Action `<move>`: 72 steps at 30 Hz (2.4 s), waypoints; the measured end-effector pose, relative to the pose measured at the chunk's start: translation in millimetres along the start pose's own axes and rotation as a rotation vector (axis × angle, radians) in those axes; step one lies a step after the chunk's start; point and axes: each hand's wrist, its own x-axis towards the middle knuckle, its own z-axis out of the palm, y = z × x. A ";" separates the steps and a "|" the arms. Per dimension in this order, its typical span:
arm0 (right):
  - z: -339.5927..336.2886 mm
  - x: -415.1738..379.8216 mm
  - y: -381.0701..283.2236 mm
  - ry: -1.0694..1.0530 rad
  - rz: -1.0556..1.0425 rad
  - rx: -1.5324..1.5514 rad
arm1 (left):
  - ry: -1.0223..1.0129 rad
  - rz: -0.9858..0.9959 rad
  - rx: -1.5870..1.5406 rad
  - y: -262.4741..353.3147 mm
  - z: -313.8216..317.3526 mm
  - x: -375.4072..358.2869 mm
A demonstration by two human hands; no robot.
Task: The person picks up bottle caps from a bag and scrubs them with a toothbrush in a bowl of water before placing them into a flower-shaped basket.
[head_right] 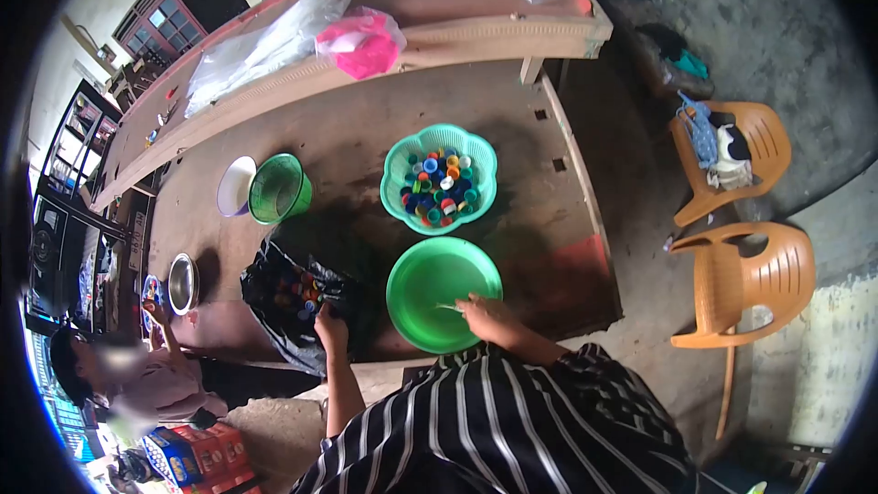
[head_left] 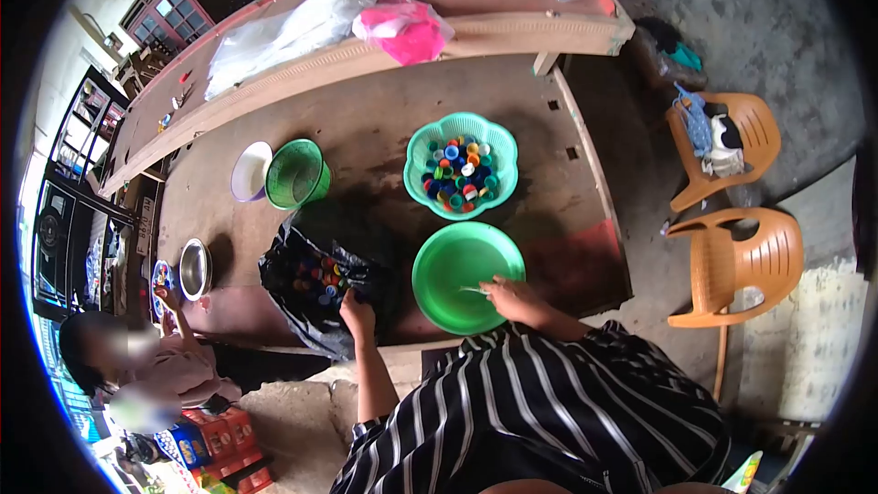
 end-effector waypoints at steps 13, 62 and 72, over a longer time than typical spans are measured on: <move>3.3 -0.3 -4.3 -0.006 -0.047 -0.077 | 0.276 -0.052 -0.436 14.3 -54.4 9.6; -17.8 17.1 -20.1 0.059 0.098 0.014 | -0.628 -0.350 -1.071 104.9 65.8 -46.5; -34.4 -0.4 -20.4 0.212 0.040 0.281 | -0.887 -0.497 -1.383 140.4 55.9 -52.3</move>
